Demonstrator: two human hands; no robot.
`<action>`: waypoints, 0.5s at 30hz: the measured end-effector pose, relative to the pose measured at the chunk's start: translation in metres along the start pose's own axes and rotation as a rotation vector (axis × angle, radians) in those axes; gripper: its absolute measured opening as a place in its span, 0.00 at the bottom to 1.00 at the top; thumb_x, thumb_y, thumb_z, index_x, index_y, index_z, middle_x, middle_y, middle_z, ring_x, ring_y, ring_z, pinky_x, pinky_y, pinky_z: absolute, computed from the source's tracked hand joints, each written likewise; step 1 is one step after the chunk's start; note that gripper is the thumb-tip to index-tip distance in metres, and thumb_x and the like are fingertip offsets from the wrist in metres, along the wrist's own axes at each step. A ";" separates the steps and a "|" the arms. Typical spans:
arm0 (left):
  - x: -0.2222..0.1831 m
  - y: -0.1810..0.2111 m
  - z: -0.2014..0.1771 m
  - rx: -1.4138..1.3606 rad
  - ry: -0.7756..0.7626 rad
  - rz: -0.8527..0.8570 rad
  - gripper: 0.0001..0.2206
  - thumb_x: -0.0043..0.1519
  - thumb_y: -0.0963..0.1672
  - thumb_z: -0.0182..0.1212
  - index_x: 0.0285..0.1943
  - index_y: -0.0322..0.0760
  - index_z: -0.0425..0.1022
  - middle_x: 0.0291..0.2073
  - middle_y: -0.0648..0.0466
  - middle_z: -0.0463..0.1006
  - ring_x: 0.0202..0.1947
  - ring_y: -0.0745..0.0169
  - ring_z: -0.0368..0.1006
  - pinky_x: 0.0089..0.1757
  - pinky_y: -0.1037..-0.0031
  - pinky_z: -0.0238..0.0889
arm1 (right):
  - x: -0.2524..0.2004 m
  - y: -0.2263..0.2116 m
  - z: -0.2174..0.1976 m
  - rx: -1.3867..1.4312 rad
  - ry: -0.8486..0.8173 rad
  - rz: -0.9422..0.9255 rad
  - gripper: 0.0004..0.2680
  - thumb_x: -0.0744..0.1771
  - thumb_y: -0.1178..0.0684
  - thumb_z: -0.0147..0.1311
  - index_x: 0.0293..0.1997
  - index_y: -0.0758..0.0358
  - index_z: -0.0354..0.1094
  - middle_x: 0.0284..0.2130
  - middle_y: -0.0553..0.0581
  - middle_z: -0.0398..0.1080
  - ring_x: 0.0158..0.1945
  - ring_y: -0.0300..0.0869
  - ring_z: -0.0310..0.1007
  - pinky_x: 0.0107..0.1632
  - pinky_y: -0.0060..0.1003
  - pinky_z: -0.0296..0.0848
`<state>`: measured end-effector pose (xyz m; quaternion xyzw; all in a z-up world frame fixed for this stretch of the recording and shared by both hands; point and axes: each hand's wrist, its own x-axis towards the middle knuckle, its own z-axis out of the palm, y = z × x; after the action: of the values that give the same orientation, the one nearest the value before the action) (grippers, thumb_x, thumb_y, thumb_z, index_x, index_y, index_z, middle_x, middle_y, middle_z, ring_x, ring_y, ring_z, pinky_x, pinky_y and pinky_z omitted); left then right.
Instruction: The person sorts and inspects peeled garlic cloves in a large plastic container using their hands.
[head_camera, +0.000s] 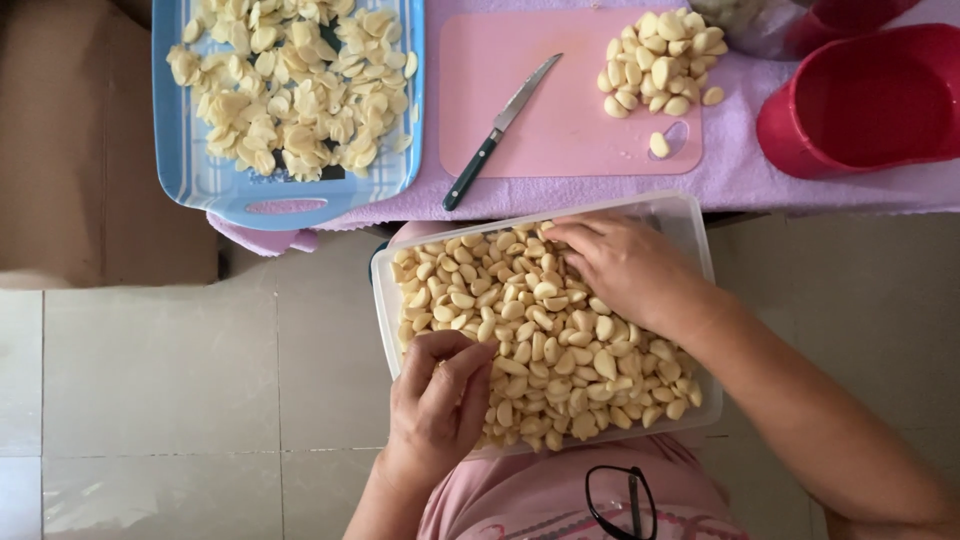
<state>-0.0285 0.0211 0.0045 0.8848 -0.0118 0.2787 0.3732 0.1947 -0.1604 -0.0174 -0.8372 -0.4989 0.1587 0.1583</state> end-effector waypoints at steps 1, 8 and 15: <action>0.001 0.000 0.001 -0.002 -0.002 0.001 0.09 0.69 0.37 0.59 0.57 0.34 0.75 0.45 0.46 0.72 0.41 0.57 0.76 0.37 0.72 0.74 | 0.001 0.000 0.001 0.000 0.001 0.003 0.16 0.68 0.61 0.55 0.65 0.63 0.68 0.60 0.64 0.73 0.62 0.53 0.74 0.69 0.47 0.71; 0.006 0.005 0.006 -0.053 -0.027 0.052 0.09 0.68 0.36 0.59 0.57 0.31 0.74 0.44 0.42 0.72 0.42 0.53 0.76 0.40 0.70 0.76 | 0.006 0.000 0.007 0.140 0.201 -0.115 0.05 0.68 0.54 0.61 0.47 0.58 0.77 0.41 0.53 0.82 0.42 0.43 0.81 0.48 0.40 0.81; 0.009 0.005 0.003 -0.059 0.009 0.055 0.10 0.69 0.36 0.58 0.57 0.32 0.74 0.44 0.42 0.72 0.41 0.53 0.77 0.41 0.70 0.75 | 0.013 -0.018 0.000 -0.134 -0.061 -0.072 0.20 0.72 0.56 0.42 0.77 0.51 0.56 0.71 0.56 0.63 0.68 0.57 0.65 0.65 0.60 0.71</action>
<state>-0.0205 0.0170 0.0104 0.8715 -0.0426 0.2925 0.3912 0.1864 -0.1407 -0.0116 -0.8221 -0.5429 0.1445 0.0923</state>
